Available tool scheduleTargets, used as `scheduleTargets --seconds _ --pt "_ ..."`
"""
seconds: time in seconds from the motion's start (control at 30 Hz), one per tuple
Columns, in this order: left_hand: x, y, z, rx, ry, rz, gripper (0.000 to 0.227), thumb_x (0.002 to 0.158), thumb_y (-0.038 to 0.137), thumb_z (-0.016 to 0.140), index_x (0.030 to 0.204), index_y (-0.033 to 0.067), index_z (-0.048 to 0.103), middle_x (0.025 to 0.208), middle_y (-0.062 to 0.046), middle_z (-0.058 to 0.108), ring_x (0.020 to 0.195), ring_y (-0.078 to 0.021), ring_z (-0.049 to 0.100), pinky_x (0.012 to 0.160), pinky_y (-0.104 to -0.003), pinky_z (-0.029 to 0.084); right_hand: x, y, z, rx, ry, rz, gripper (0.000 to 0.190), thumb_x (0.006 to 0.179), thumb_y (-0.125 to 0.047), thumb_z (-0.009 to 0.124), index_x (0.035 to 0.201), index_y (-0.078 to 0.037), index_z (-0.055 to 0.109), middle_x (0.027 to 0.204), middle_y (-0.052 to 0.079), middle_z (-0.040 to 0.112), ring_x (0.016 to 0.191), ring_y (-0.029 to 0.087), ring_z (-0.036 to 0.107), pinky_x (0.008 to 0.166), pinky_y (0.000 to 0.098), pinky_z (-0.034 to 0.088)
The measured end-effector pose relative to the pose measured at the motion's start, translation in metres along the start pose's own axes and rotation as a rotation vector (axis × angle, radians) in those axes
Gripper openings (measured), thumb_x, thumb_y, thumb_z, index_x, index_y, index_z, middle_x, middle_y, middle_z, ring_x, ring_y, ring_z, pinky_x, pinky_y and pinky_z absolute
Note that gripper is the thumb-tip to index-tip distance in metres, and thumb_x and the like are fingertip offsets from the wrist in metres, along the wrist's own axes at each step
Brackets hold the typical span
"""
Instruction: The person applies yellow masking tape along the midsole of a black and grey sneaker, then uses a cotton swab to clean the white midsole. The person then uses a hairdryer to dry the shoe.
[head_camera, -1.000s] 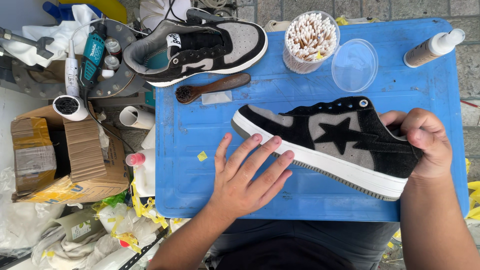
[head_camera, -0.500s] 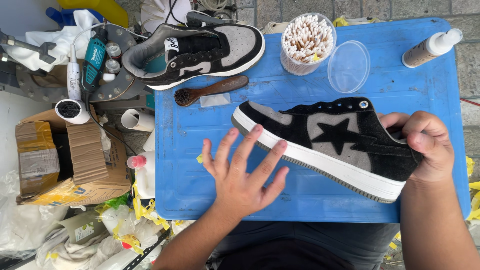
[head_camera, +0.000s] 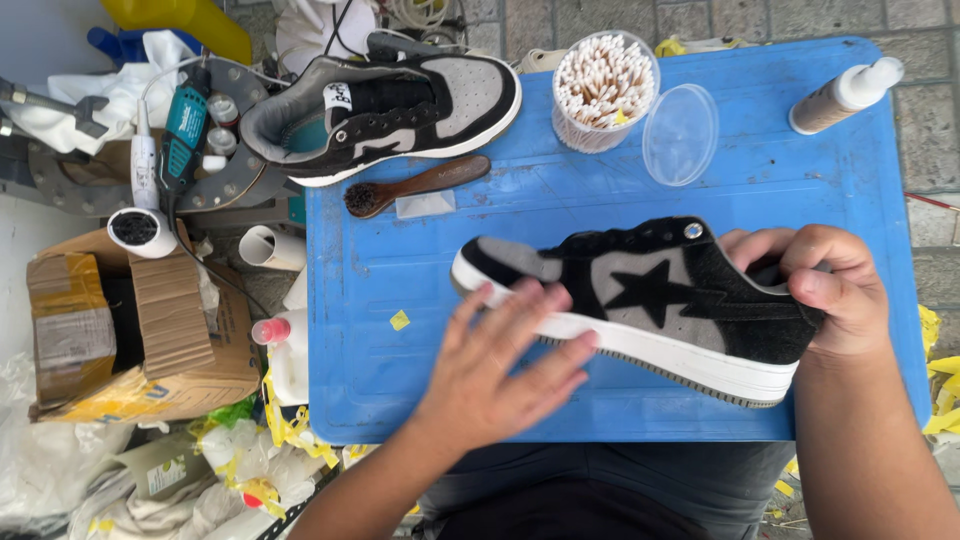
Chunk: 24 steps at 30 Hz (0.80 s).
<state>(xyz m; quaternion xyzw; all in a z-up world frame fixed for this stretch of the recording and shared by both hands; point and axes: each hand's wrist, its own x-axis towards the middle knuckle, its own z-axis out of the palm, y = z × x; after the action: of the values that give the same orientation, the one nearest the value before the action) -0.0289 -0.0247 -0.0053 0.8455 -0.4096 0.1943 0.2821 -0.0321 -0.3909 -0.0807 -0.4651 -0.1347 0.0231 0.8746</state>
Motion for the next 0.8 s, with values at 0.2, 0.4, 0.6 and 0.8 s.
scheduleTargets --seconds 0.2,0.4,0.6,0.8 --pt "0.022 -0.034 -0.028 -0.001 -0.15 -0.053 0.076 0.073 0.026 0.084 0.143 0.0091 0.058 0.138 -0.007 0.065 0.127 -0.0242 0.063 0.11 -0.046 0.046 0.031 -0.01 0.015 0.038 -0.089 0.016 0.03 0.105 -0.016 0.071 0.079 -0.003 0.063 0.098 0.022 0.069 0.104 0.038 0.06 0.098 0.0524 0.046" --pt "0.026 -0.039 -0.027 0.12 0.012 -0.022 0.061 0.074 0.009 0.075 0.134 0.0109 0.063 0.13 -0.004 0.071 0.12 -0.0207 0.069 0.108 -0.043 0.048 0.064 -0.029 0.043 -0.24 0.015 0.054 0.02 0.106 -0.014 0.067 0.09 -0.003 0.067 0.121 0.019 0.064 0.116 0.028 0.058 0.112 0.0458 0.047" --pt "0.012 -0.039 -0.026 0.25 0.042 -0.02 0.056 0.073 0.009 0.075 0.129 0.0129 0.067 0.127 -0.002 0.073 0.115 -0.019 0.07 0.104 -0.042 0.044 0.041 -0.073 0.07 -1.155 0.242 -0.043 0.02 0.103 -0.021 0.066 0.111 -0.003 0.068 0.119 0.012 0.068 0.113 0.018 0.067 0.104 0.0306 0.052" --pt "0.01 -0.039 -0.018 0.182 0.037 -0.11 0.051 0.078 0.017 0.081 0.126 0.0106 0.066 0.128 -0.002 0.071 0.115 -0.0182 0.069 0.106 -0.04 0.044 -0.011 -0.064 0.063 -1.828 0.373 0.299 0.035 0.084 -0.019 0.088 0.112 -0.001 0.077 0.096 0.012 0.073 0.087 0.023 0.071 0.073 0.0353 0.058"
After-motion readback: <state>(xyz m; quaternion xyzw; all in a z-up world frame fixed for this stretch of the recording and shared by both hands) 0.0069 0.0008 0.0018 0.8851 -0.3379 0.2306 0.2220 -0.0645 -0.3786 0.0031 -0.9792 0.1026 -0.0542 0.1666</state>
